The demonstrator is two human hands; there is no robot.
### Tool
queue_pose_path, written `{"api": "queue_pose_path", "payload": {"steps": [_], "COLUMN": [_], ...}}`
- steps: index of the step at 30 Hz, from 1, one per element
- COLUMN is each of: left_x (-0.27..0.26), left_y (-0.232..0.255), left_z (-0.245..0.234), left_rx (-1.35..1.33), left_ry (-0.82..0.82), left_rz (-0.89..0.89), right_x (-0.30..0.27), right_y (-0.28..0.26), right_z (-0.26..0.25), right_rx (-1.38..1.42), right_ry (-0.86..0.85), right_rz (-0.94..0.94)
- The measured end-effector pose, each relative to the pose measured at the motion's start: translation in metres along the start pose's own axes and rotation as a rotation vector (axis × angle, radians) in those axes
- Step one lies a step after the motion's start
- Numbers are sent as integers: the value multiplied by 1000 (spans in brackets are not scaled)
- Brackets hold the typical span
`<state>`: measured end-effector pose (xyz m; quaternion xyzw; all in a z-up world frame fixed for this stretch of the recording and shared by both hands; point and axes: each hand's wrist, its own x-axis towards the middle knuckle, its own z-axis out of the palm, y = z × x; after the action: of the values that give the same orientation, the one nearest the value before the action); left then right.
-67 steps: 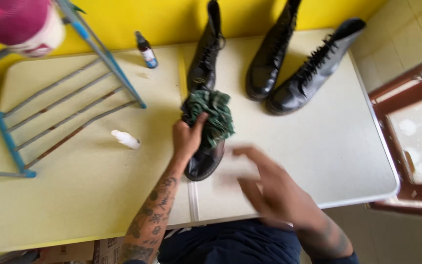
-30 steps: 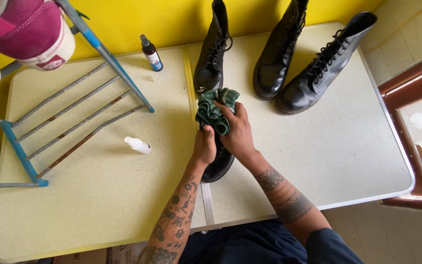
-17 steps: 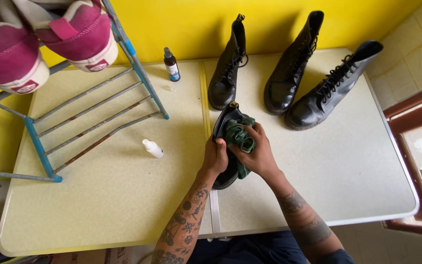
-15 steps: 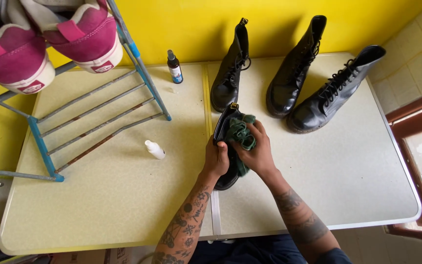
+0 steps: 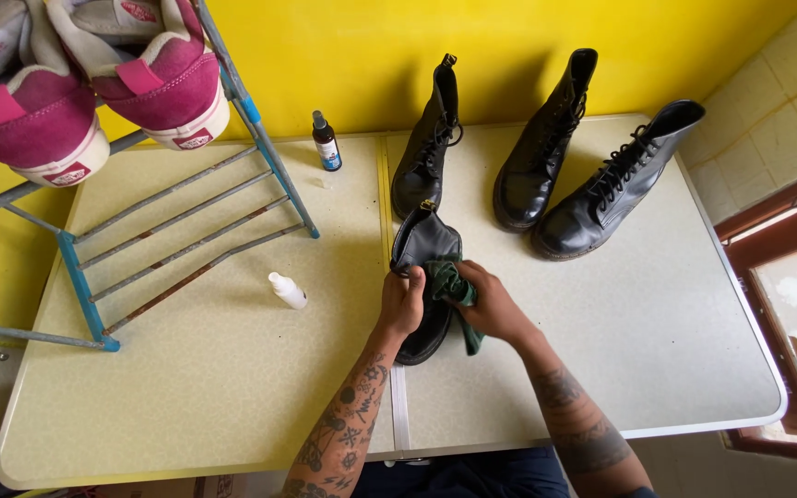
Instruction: Clean and polish a pair of black leather boots using a cleaning cloth and spray.
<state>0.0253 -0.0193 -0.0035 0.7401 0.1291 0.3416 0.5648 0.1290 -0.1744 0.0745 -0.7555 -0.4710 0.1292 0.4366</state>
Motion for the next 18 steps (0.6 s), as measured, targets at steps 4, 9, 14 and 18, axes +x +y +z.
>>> {"api": "queue_pose_path", "payload": {"steps": [4,9,14,18], "left_x": [1,-1,7,11], "left_y": [8,8,-8,-27], "left_z": [4,6,3,-1], "left_rx": [81,107,-118,-203], "left_ry": [-43,42,121,83], "left_rz": [-29,52,-125,-217], "right_x": [20,28,9,-19], "right_y": [-24,-37,-9,-20], "right_z": [-6,17,32,18], "right_rx": [80,137,-56,-186], "right_ry": [17,322,216,108], "right_rz": [-113,-275,-25,26]}}
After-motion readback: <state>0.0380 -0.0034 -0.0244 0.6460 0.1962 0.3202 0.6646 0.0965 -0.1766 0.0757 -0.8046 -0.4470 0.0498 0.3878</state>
